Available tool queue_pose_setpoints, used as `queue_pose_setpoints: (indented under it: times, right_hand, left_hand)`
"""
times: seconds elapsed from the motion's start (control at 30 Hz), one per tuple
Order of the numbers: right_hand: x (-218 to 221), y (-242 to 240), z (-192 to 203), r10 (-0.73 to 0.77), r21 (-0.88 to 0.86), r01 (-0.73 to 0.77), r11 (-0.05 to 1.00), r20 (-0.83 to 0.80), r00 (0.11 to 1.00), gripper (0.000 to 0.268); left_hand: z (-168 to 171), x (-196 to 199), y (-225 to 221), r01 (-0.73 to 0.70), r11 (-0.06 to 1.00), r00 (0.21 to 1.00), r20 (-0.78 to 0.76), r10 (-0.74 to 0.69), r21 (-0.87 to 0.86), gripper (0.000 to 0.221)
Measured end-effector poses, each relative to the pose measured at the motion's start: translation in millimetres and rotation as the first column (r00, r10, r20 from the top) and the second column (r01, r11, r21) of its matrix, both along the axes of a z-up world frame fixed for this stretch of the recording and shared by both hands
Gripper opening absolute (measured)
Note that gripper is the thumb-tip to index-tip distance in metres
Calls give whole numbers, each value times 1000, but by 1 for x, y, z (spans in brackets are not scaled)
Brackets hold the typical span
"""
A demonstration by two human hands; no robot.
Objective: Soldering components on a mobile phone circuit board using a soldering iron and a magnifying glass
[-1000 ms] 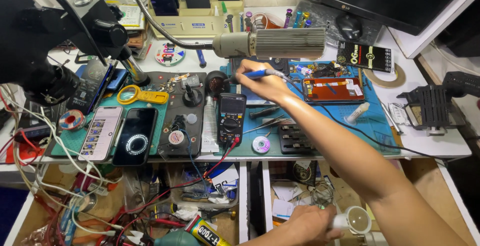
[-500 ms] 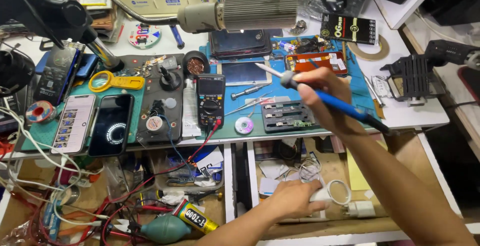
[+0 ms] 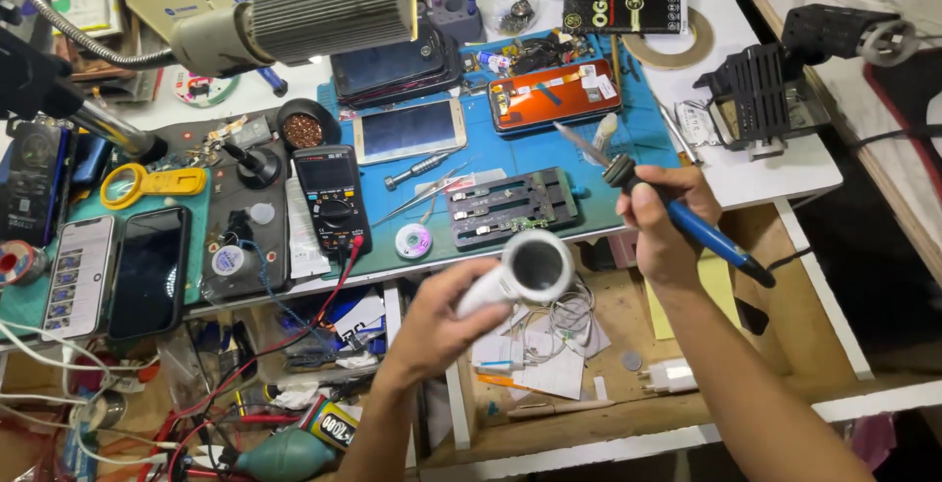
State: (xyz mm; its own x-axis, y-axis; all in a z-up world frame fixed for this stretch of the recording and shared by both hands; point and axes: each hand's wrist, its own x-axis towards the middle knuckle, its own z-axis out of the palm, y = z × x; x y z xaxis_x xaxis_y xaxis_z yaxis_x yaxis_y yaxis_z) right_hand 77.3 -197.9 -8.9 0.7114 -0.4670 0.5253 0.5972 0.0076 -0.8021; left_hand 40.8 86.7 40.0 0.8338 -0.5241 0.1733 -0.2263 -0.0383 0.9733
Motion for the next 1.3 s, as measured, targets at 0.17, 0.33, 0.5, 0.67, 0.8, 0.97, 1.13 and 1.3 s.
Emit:
queue_pose_setpoints:
  times: [0.17, 0.33, 0.5, 0.67, 0.8, 0.97, 1.13, 1.3]
  right_hand:
    - [6, 0, -2, -2, 88, 4, 996, -31, 1000, 20]
    - [0, -5, -10, 13, 153, 8, 988, -132, 991, 15]
    - [-13, -5, -39, 8, 110, 23, 994, -268, 963, 17]
    - [-6, -20, -62, 3, 97, 28, 995, -311, 950, 20]
    - [-7, -24, -66, 22, 90, 9, 996, -336, 941, 20]
    - [-7, -20, -55, 42, 84, -12, 996, -363, 931, 21]
    - [-9, -17, -59, 65, 40, -53, 998, -389, 919, 20]
    - [-8, -22, -68, 87, 38, -79, 996, -369, 925, 20]
  left_hand:
    - [8, 31, -12, -397, 914, 881, 243, 405, -87, 48]
    - [-41, 36, -29, -530, 835, 725, 434, 535, -146, 39]
    - [-41, 25, -29, -424, 904, 721, 584, 373, -53, 31]
    - [-53, 38, -28, -436, 897, 690, 613, 384, -72, 28]
    - [-54, 43, -32, -402, 912, 701, 616, 360, -75, 28]
    - [-69, 46, -30, -427, 903, 702, 611, 366, -50, 32]
    - [-72, 48, -29, -426, 904, 718, 597, 357, -28, 33]
    - [-70, 50, -29, -390, 919, 744, 569, 350, -56, 33]
